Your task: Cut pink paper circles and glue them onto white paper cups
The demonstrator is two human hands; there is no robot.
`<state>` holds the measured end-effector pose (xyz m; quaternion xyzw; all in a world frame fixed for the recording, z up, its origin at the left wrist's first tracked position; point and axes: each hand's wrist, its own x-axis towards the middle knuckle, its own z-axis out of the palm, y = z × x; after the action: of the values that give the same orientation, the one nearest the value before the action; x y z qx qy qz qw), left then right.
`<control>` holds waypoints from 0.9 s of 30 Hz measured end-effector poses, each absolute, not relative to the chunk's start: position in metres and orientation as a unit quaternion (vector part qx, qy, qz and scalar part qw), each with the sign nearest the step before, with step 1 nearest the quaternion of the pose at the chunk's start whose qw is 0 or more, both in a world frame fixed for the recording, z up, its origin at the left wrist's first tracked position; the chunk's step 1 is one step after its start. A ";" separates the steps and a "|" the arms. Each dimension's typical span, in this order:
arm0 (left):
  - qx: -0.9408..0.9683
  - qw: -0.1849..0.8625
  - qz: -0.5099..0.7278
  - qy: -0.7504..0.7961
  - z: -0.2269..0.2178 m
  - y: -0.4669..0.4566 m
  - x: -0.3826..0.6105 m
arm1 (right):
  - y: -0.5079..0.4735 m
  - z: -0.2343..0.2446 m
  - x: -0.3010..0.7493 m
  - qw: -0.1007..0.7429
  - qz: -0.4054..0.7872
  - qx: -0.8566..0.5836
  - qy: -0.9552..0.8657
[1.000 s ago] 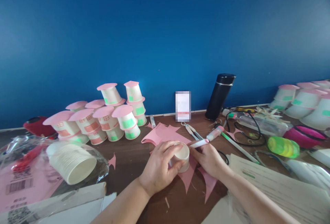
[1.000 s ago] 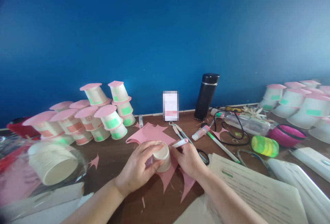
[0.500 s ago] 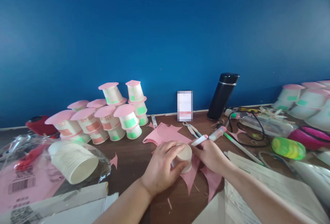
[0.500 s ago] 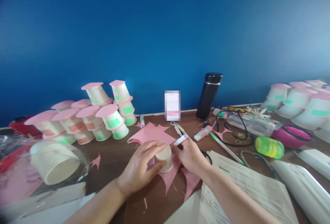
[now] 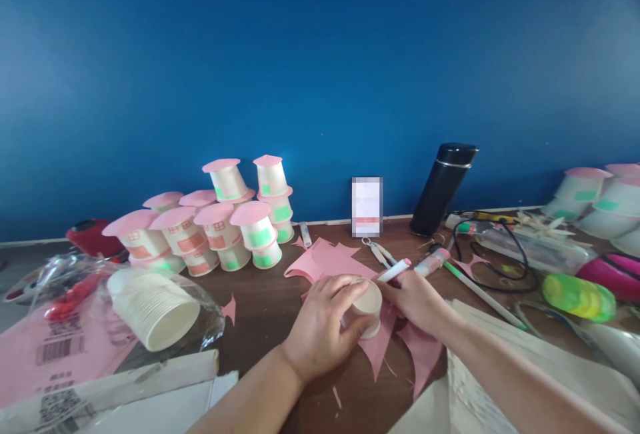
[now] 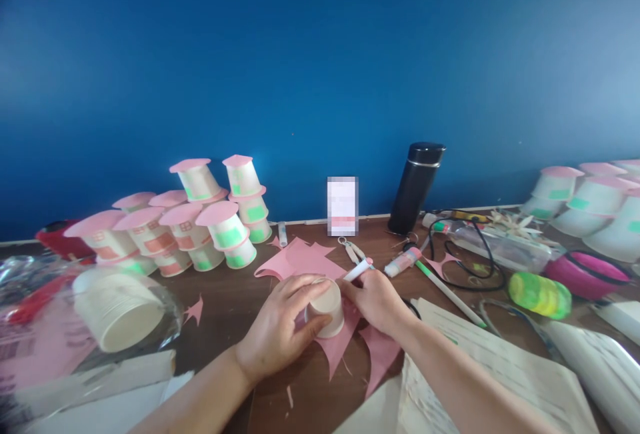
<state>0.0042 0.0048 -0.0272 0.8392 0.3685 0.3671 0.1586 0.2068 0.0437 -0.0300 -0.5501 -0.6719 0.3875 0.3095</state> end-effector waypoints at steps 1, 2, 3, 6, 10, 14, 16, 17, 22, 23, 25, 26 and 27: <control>0.840 0.155 0.365 0.370 -0.027 0.005 0.004 | 0.044 -0.030 0.206 0.311 0.390 -0.549 -0.671; 0.841 0.151 0.364 0.372 -0.027 0.005 0.004 | 0.044 -0.030 0.205 0.312 0.393 -0.547 -0.670; 0.842 0.146 0.362 0.373 -0.027 0.005 0.004 | 0.045 -0.029 0.204 0.313 0.396 -0.545 -0.669; 0.842 0.129 0.362 0.378 -0.025 0.004 0.004 | 0.046 -0.026 0.202 0.311 0.408 -0.538 -0.669; 0.843 0.114 0.361 0.382 -0.023 0.004 0.004 | 0.050 -0.027 0.201 0.307 0.422 -0.528 -0.670; 0.844 0.106 0.359 0.384 -0.022 0.004 0.004 | 0.058 -0.032 0.201 0.303 0.436 -0.513 -0.674; 0.845 0.106 0.355 0.385 -0.022 0.003 0.004 | 0.062 -0.033 0.200 0.298 0.440 -0.510 -0.677; 0.846 0.106 0.352 0.385 -0.022 0.003 0.004 | 0.064 -0.033 0.200 0.294 0.441 -0.509 -0.679; 0.848 0.108 0.342 0.390 -0.020 0.003 0.004 | 0.071 -0.021 0.197 0.265 0.453 -0.501 -0.688; 0.849 0.107 0.341 0.390 -0.020 0.003 0.004 | 0.072 -0.019 0.195 0.260 0.456 -0.497 -0.691; 0.849 0.104 0.340 0.391 -0.020 0.003 0.004 | 0.075 -0.014 0.193 0.252 0.461 -0.489 -0.697; 0.849 0.103 0.339 0.391 -0.020 0.003 0.004 | 0.076 -0.013 0.192 0.248 0.462 -0.486 -0.699; 0.850 0.101 0.338 0.391 -0.020 0.003 0.004 | 0.078 -0.013 0.191 0.243 0.462 -0.484 -0.702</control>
<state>0.0044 0.0026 -0.0199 0.8498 0.3915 0.3381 0.1013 0.1909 0.0777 -0.0131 -0.4839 -0.7024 0.4617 0.2435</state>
